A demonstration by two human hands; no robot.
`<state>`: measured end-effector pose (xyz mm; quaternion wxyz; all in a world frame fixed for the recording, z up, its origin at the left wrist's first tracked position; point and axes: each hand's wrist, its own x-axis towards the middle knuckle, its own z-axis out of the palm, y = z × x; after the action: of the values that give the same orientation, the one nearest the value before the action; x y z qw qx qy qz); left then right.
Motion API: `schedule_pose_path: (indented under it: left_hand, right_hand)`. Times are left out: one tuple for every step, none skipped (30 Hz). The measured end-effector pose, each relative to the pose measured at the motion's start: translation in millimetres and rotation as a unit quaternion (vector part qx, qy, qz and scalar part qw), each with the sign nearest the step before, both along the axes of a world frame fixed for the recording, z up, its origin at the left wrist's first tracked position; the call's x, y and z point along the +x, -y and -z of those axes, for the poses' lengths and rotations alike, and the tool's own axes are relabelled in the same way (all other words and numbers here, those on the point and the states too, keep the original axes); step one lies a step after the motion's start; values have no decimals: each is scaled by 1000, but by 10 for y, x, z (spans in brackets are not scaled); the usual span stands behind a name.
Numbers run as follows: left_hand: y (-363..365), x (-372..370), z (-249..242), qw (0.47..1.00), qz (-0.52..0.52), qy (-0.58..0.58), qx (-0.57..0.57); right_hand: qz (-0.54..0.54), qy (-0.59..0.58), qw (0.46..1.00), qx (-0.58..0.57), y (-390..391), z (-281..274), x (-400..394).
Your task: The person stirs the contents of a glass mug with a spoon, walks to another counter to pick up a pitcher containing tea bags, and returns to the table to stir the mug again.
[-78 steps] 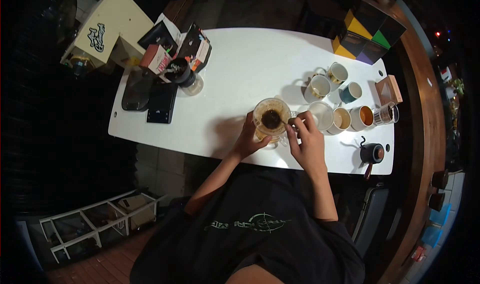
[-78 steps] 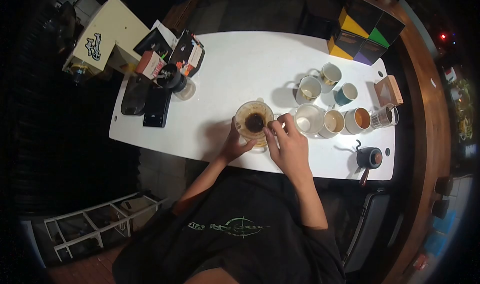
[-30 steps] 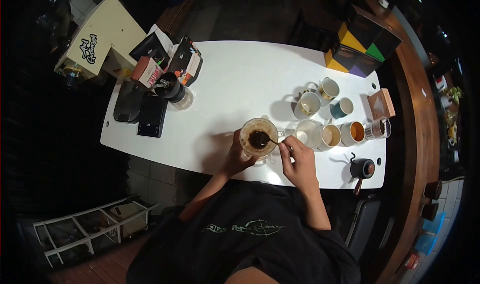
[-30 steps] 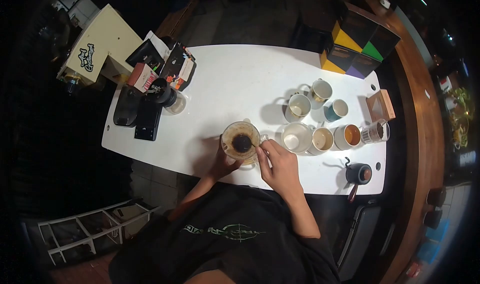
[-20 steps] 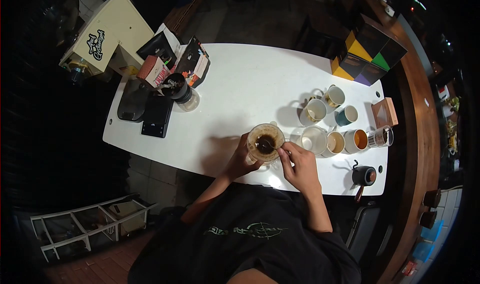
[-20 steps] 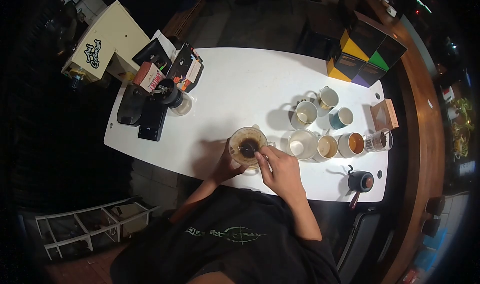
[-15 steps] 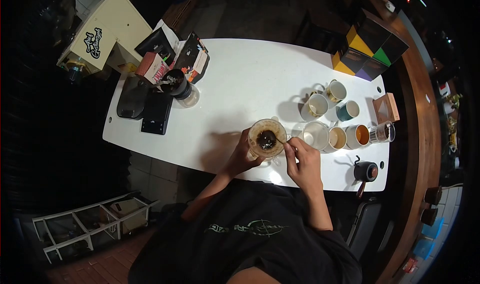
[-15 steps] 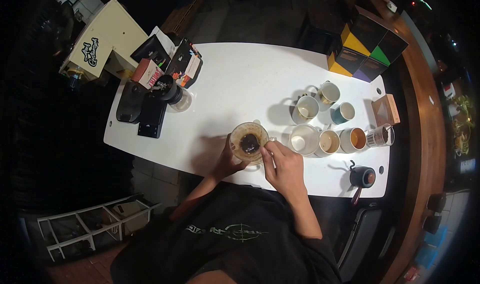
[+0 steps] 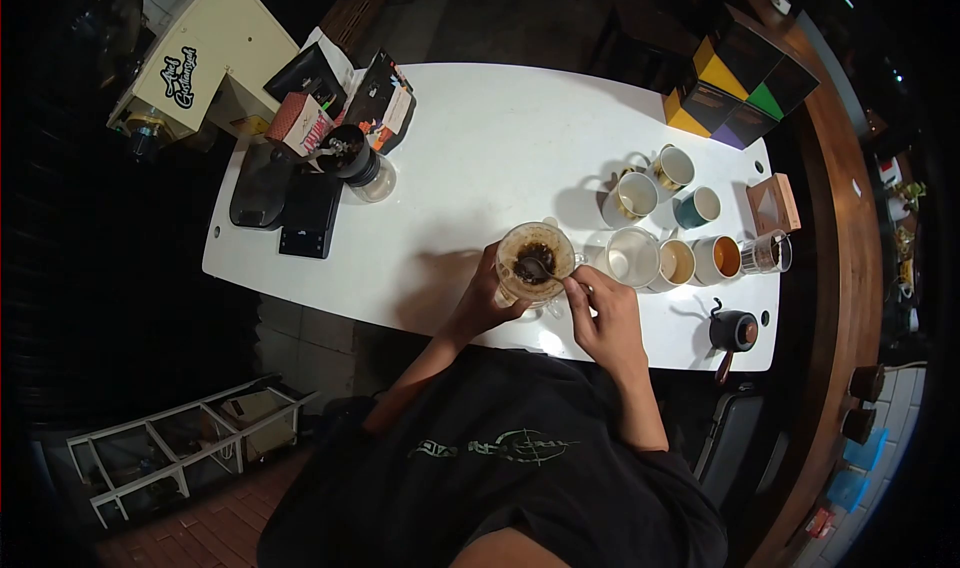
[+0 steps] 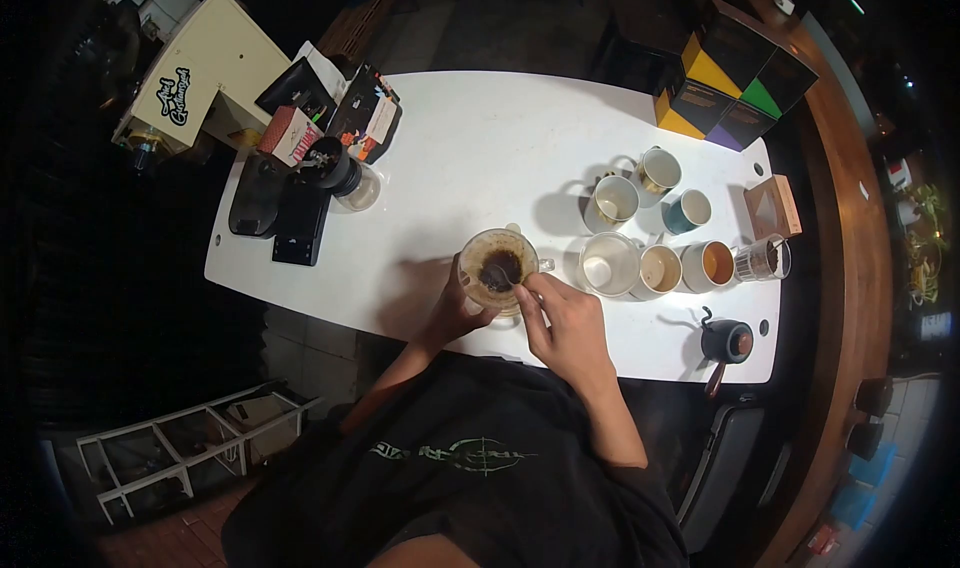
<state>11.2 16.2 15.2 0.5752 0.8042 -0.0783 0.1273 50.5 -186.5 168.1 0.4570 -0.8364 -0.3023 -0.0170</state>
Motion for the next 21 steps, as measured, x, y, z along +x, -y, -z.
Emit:
schedule_pose_path:
  left_hand:
    - [-6, 3, -1, 1000, 0, 10, 11]
    - [-7, 7, -1, 1000, -1, 11, 11]
    - [-4, 8, -2, 1000, 1, 11, 12]
    - [-7, 5, -2, 1000, 2, 11, 14]
    - [-17, -1, -2, 1000, 1, 10, 14]
    - [-20, -4, -10, 1000, 3, 10, 13]
    - [-17, -6, -18, 1000, 5, 10, 12]
    - [-14, -6, -27, 1000, 7, 10, 11]
    - [-15, -7, -28, 1000, 4, 11, 16]
    - [-15, -3, -31, 1000, 1, 13, 22]
    - [-16, 4, -31, 1000, 2, 14, 22]
    - [-20, 5, -25, 1000, 7, 7, 14]
    - [-25, 0, -18, 1000, 11, 0, 6]
    - [-27, -3, -9, 1000, 10, -1, 7]
    - [-24, -4, -6, 1000, 7, -2, 9]
    - [-21, -8, -3, 1000, 5, -3, 10]
    - [-18, -9, 0, 1000, 4, -4, 11]
    - [-15, -7, 5, 1000, 4, -6, 3]
    - [-13, -6, 7, 1000, 4, -7, -4]
    - [-14, -9, 8, 1000, 3, -7, -3]
    - [-12, -14, -1, 1000, 3, -12, -5]
  right_hand:
    - [-14, 3, 1000, -17, -6, 6, 4]
    - [-14, 3, 1000, -17, -13, 19, 3]
    - [5, 25, 1000, -17, -22, 37, 0]
    - [24, 46, 999, -18, -30, 47, -4]
    - [23, 45, 999, -18, -29, 38, -6]
    - [37, 50, 998, -18, -16, 17, -6]
    - [52, 54, 997, -19, -5, 4, -4]
    - [58, 61, 996, -24, -8, 10, 6]
    - [60, 61, 996, -25, -13, 21, 12]
    - [57, 44, 997, -29, -22, 36, 18]
    - [52, 27, 998, -32, -29, 51, 22]
    - [52, 27, 998, -32, -32, 72, 18]
    - [51, 3, 998, -24, -35, 94, 12]
    - [50, -21, 998, -15, -35, 107, 8]
    - [49, -22, 998, -15, -27, 100, 4]
    - [47, -37, 998, -12, -9, 79, 2]
    - [45, -53, 998, -9, 8, 57, -3]
    - [45, -53, 998, -8, 24, 37, -8]
    - [42, -50, 998, -1, 39, 15, -14]
    - [39, -47, 998, 7, 49, -10, -18]
    - [39, -47, 998, 8, 52, -44, -26]
